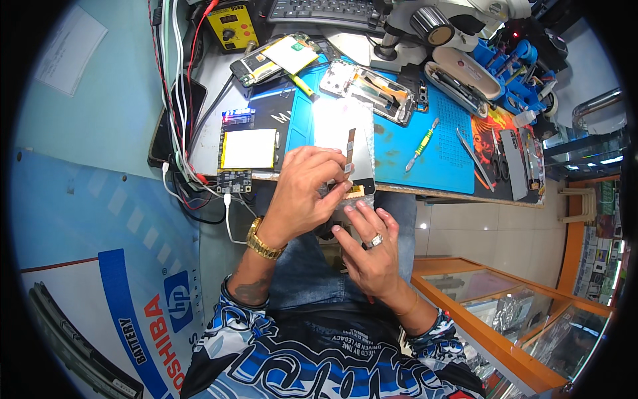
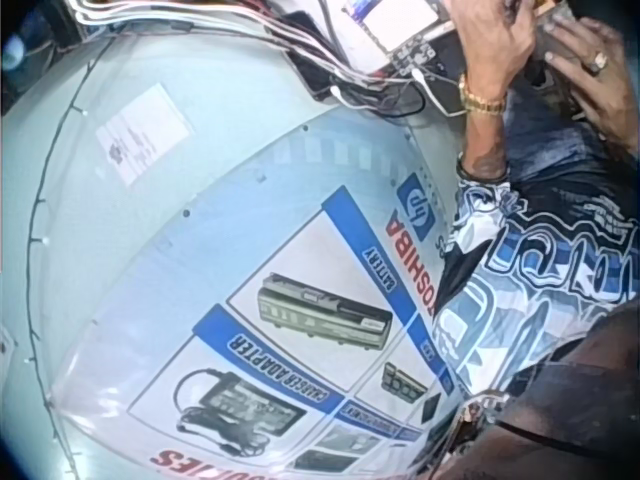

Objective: The person disassembles a mobile phone by removing the screen, disconnecting internal ribbon cables, and separating the internal components from the frame.

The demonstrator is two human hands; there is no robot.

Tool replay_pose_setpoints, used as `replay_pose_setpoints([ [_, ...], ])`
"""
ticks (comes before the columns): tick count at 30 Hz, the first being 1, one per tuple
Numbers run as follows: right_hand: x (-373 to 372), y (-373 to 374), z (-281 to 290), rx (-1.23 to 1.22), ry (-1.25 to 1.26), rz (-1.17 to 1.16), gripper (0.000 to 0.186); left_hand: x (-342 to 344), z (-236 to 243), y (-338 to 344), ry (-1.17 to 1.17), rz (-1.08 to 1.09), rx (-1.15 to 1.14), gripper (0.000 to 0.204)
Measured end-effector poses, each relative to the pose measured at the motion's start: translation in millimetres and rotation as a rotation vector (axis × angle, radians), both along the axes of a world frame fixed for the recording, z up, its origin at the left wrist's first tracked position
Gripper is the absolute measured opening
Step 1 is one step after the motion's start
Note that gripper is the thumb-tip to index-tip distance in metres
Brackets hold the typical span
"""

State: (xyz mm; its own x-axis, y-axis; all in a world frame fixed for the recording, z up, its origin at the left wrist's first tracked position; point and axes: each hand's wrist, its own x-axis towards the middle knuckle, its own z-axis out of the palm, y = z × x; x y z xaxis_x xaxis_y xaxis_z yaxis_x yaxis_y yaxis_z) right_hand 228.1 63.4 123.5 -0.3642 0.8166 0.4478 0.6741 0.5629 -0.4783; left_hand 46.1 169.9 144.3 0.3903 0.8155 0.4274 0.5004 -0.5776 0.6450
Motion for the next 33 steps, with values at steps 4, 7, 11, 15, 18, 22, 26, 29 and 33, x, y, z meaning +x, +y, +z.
replay_pose_setpoints([
  [4,0.2,-0.6,0.9,-0.013,-0.004,0.006,0.043,0.1,-0.5,-0.8,0.006,-0.002,0.012,0.012],
  [7,0.1,-0.8,0.3,-0.004,-0.008,-0.001,0.042,0.2,-0.1,-0.5,0.005,-0.01,0.026,0.012],
  [11,-0.9,2.5,5.3,0.03,-0.03,-0.016,0.041,-0.4,5.2,-0.3,0.013,-0.004,-0.018,0.012],
  [15,-2.5,11.8,15.1,0.042,-0.088,-0.011,0.041,-3.7,2.7,3.6,-0.014,-0.015,-0.035,0.014],
  [18,-6.5,20.8,21.3,0.041,-0.138,-0.017,0.042,-3.7,3.9,4.5,-0.046,-0.027,-0.041,0.013],
  [22,-2.9,26.2,21.2,0.065,-0.197,-0.042,0.047,-4.8,3.1,3.9,-0.042,0.002,-0.052,0.026],
  [26,1.5,25.5,24.5,0.055,-0.23,-0.054,0.048,-2.3,5.9,1.5,-0.084,0.032,-0.112,0.056],
  [29,-6.2,25.1,25.5,0.078,-0.25,-0.019,0.046,-3.0,5.0,1.1,-0.061,0.041,-0.124,0.071],
  [33,4.5,29.3,25.3,0.086,-0.235,-0.061,0.047,-5.4,4.2,-0.6,-0.104,0.032,-0.114,0.072],
])
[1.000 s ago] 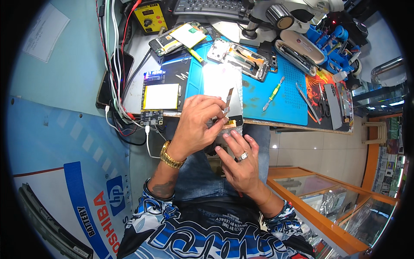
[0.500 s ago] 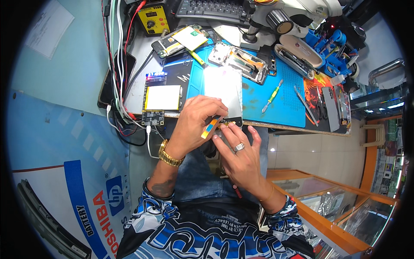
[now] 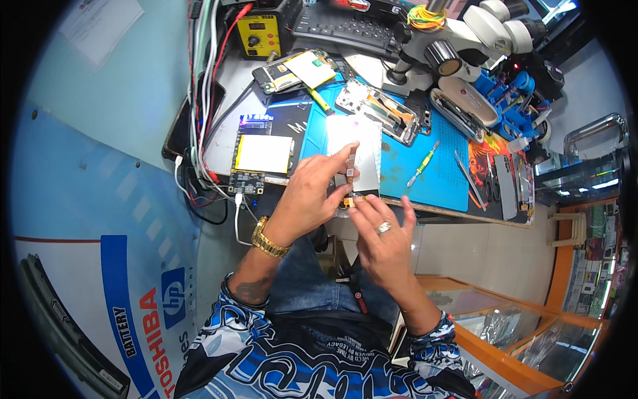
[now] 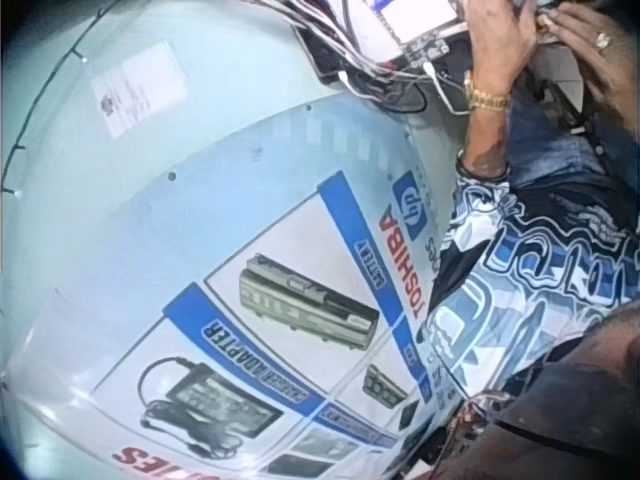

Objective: The person disassembles a mobile phone by removing the screen, disconnecting internal ribbon cables, and separating the internal components from the frame.

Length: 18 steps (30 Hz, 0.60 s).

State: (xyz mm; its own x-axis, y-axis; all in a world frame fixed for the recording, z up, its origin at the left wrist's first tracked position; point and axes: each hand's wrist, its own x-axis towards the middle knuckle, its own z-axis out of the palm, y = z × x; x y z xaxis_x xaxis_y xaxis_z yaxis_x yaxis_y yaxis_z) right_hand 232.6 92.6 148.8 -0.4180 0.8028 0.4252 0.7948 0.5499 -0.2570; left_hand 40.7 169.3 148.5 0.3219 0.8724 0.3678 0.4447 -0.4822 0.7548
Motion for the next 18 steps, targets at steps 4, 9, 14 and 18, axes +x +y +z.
replay_pose_setpoints([
  [4,13.3,5.1,1.2,0.048,0.176,-0.033,0.04,-1.0,0.9,-0.8,-0.002,-0.002,-0.001,0.073],
  [9,14.4,17.5,-1.5,-0.059,0.47,-0.196,0.029,0.5,-6.7,-8.9,-0.075,0.067,0.1,0.074],
  [14,6.2,24.8,5.0,-0.278,0.605,-0.27,0.033,5.7,-18.3,-26.0,0.027,0.099,0.363,0.046],
  [18,9.2,27.2,0.5,-0.434,0.797,-0.257,0.034,10.5,-27.9,-34.1,0.15,0.087,0.436,0.033],
])
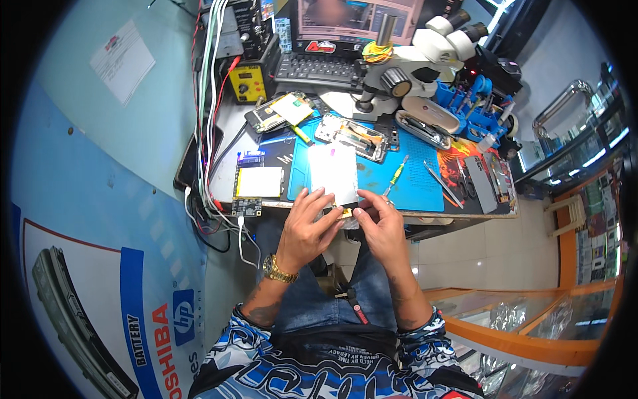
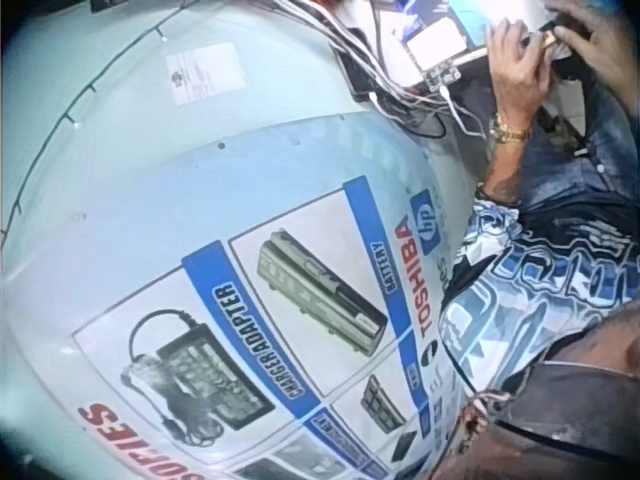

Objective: The person disassembles a mobile phone by removing the screen, disconnecting internal ribbon cables, and separating the internal components from the frame.

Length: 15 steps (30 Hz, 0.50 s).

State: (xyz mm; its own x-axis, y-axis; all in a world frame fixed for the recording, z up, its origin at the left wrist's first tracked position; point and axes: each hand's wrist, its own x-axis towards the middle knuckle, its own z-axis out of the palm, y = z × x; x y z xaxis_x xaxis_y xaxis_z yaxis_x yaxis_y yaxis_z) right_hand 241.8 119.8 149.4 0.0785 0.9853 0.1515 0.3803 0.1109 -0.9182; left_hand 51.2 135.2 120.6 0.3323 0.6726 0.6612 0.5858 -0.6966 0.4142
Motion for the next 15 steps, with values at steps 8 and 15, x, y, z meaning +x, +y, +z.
replay_pose_setpoints([
  [8,5.6,-11.0,2.7,-0.312,0.718,0.095,0.045,1.8,-5.7,-2.4,0.025,0.066,0.24,0.02],
  [15,-0.4,-12.9,2.6,-0.432,0.856,0.255,0.036,-1.3,13.4,-15.6,0.118,0.057,0.395,0.018],
])
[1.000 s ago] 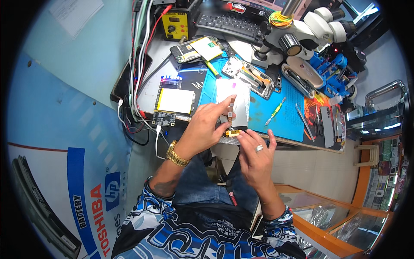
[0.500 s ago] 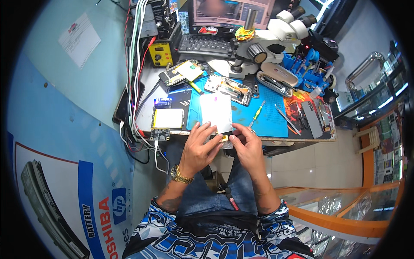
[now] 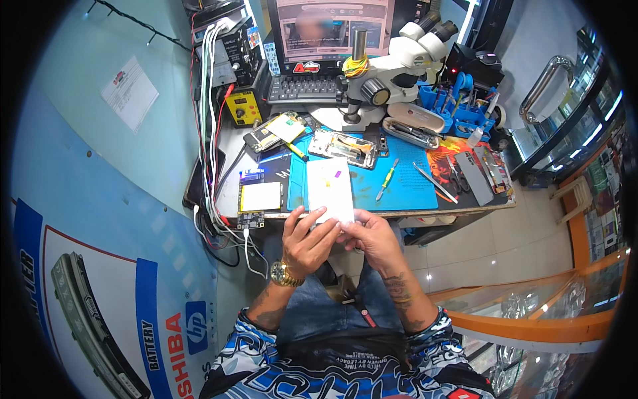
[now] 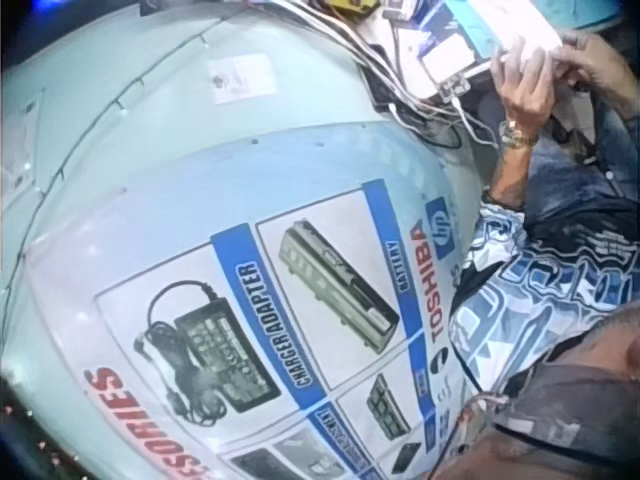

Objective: The person disassembles a mobile phone by removing the screen, disconnecting internal ribbon cables, and separating the internal components from the frame.

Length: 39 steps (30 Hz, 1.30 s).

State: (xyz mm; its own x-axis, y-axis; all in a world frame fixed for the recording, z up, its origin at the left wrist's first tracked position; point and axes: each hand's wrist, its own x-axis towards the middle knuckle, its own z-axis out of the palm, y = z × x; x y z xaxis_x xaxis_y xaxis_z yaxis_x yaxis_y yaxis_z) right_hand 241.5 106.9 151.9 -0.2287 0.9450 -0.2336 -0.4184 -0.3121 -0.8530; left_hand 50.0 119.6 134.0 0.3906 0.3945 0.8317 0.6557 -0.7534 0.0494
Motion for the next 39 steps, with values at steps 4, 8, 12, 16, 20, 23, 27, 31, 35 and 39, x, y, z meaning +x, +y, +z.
replay_pose_setpoints([
  [4,-4.3,-1.4,-6.9,0.044,0.064,-0.045,0.028,0.8,5.4,-10.0,0.009,0.024,-0.115,0.03],
  [8,-2.4,-11.2,-13.2,0.043,0.059,-0.065,0.028,12.8,15.7,-34.1,-0.602,-0.024,-0.517,0.053],
  [12,-4.6,-24.6,-3.5,0.099,0.029,-0.075,0.029,13.6,8.4,-46.0,-1.105,-0.368,-1.203,0.034],
  [16,-5.4,-33.4,8.2,0.134,-0.056,-0.093,0.03,14.1,11.1,-47.4,-1.151,-0.397,-1.271,0.025],
  [20,-3.9,-31.6,1.7,0.137,-0.051,-0.084,0.03,15.8,10.5,-47.7,-1.167,-0.426,-1.268,0.026],
  [23,-2.4,-31.1,-1.8,0.143,-0.059,-0.082,0.029,17.0,8.9,-48.0,-1.146,-0.431,-1.251,0.027],
  [27,-2.0,-29.5,-1.3,0.138,-0.071,-0.09,0.029,14.9,10.4,-45.7,-1.163,-0.433,-1.319,0.025],
  [31,0.5,-29.2,-0.8,0.14,-0.062,-0.046,0.034,9.9,7.6,-44.6,-1.138,-0.44,-1.368,0.021],
  [35,2.5,-30.6,-6.2,0.141,-0.097,-0.024,0.039,10.9,2.3,-47.3,-1.074,-0.424,-1.324,0.019],
  [39,3.0,-32.7,-4.0,0.118,-0.112,-0.024,0.04,13.0,4.3,-45.2,-1.152,-0.494,-1.39,0.019],
])
